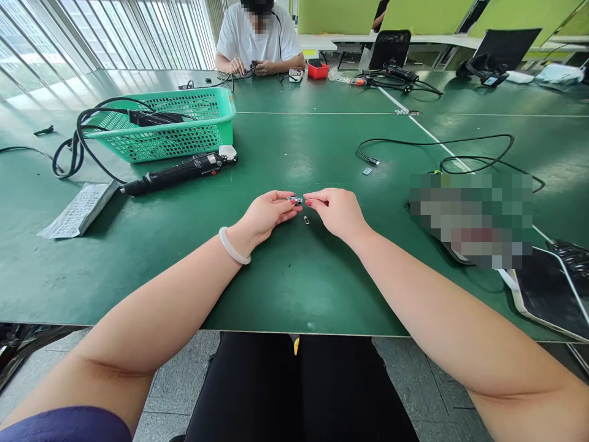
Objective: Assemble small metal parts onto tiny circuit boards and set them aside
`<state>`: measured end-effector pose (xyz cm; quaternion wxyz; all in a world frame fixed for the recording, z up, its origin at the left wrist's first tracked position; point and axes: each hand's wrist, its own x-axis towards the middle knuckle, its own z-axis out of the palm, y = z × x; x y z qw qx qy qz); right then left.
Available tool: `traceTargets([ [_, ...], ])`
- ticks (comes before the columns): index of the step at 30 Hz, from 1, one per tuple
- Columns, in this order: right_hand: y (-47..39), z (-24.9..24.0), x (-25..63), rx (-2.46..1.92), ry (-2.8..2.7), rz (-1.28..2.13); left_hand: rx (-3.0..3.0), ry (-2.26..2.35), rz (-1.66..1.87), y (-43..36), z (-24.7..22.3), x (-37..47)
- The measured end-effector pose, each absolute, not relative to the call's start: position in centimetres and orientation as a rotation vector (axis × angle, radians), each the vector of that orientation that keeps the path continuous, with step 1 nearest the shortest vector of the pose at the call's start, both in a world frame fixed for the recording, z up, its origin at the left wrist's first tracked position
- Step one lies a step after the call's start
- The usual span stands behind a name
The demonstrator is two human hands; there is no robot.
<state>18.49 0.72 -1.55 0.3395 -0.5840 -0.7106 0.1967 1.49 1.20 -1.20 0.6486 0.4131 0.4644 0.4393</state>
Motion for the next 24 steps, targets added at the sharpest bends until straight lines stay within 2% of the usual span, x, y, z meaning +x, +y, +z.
traceTargets([
  [6, 0.52, -1.83, 18.83, -1.690, -1.966, 0.556, 0.923, 1.081, 1.022, 1.34, -1.25, 1.35],
  [13, 0.65, -2.23, 18.66, -1.684, -2.112, 0.478, 0.929, 1.098, 1.027, 1.39, -1.34, 1.45],
  [24, 1.44, -2.46, 19.24, -1.570, -2.400, 0.163, 0.988, 1.127, 0.984, 1.42, -1.65, 1.50],
])
